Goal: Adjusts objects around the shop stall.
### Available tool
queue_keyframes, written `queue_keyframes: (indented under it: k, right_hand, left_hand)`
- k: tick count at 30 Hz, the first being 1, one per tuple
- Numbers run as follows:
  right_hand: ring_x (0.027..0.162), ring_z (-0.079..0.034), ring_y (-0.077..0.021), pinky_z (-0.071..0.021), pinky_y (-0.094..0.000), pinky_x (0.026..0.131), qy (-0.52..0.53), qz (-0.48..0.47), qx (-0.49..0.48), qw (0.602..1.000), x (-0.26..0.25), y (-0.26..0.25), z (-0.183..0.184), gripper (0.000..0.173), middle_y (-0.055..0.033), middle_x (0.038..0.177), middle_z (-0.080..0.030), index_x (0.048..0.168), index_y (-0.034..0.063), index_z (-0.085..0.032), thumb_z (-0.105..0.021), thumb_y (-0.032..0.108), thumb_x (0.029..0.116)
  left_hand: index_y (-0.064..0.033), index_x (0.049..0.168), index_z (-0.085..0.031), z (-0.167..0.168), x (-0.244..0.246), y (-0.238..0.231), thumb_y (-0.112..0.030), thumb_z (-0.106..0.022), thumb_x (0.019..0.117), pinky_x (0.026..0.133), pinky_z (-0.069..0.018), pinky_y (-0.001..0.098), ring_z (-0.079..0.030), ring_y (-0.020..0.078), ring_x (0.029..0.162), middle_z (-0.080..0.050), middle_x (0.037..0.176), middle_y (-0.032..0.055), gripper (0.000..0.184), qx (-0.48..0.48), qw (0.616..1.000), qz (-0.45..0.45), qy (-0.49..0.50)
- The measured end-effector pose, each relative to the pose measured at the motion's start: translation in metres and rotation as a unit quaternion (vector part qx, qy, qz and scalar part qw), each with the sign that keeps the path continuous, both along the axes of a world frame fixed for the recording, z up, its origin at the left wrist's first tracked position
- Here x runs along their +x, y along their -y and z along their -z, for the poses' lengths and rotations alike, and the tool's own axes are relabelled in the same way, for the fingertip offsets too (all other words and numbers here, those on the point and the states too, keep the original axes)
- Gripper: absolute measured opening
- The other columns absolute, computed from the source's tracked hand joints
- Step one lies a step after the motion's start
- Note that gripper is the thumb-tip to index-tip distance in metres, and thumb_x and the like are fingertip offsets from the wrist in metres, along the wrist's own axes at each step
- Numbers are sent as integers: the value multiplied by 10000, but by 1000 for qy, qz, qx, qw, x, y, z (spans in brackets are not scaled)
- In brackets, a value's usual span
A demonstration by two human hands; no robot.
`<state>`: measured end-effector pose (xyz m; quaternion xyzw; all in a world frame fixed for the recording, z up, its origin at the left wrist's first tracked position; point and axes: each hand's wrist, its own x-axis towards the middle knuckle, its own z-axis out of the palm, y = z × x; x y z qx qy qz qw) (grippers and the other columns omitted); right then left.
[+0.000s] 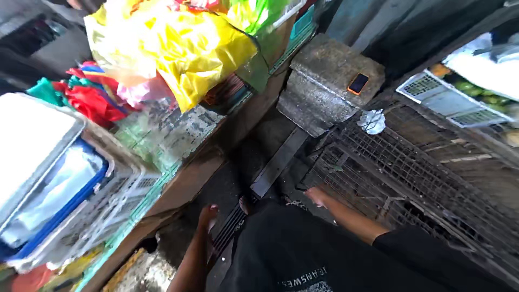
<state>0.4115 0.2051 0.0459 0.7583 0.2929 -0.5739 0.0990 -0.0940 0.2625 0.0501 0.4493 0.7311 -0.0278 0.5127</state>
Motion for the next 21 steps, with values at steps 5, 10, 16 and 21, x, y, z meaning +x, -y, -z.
queue_keyframes:
  k: [5, 10, 16, 21]
  right_hand:
    - [1320, -568, -400, -434, -617, 1111, 58, -25, 68, 996, -50, -6, -21, 568, -238, 1369, -622, 1358, 28, -627, -605, 470, 1002]
    - [1240, -613, -422, -454, -647, 1060, 7, 16, 44, 999, -30, -7, 23, 566, -265, 1293, -654, 1263, -1, -679, -571, 498, 1018]
    - [1310, -565, -444, -416, -644, 1089, -28, -49, -63, 996, 7, -59, 33, 602, -301, 1379, -594, 1315, -68, -629, -450, 460, 1088]
    - [1219, -615, -429, -461, -641, 1020, -39, 52, -12, 998, 43, -134, 43, 567, -289, 1298, -635, 1246, -57, -662, -557, 460, 1038]
  left_hand:
    - [-13, 1311, -646, -46, 8, -137, -220, -603, 1019, 1021, -503, 590, -650, 392, 1171, -672, 1252, 243, 360, 165, 980, 95, -55]
    - [-27, 1329, -632, -71, 44, -246, -267, -619, 1016, 1088, -442, 618, -568, 422, 1295, -607, 1358, 265, 395, 239, 960, 109, -95]
    - [32, 1454, -498, -58, 87, -301, -349, -629, 1013, 1126, -416, 599, -479, 463, 1383, -477, 1484, 321, 597, 163, 955, 164, -188]
    - [40, 1486, -456, -32, 108, -299, -439, -783, 881, 1130, -416, 577, -428, 465, 1419, -396, 1555, 306, 839, 145, 920, 210, -298]
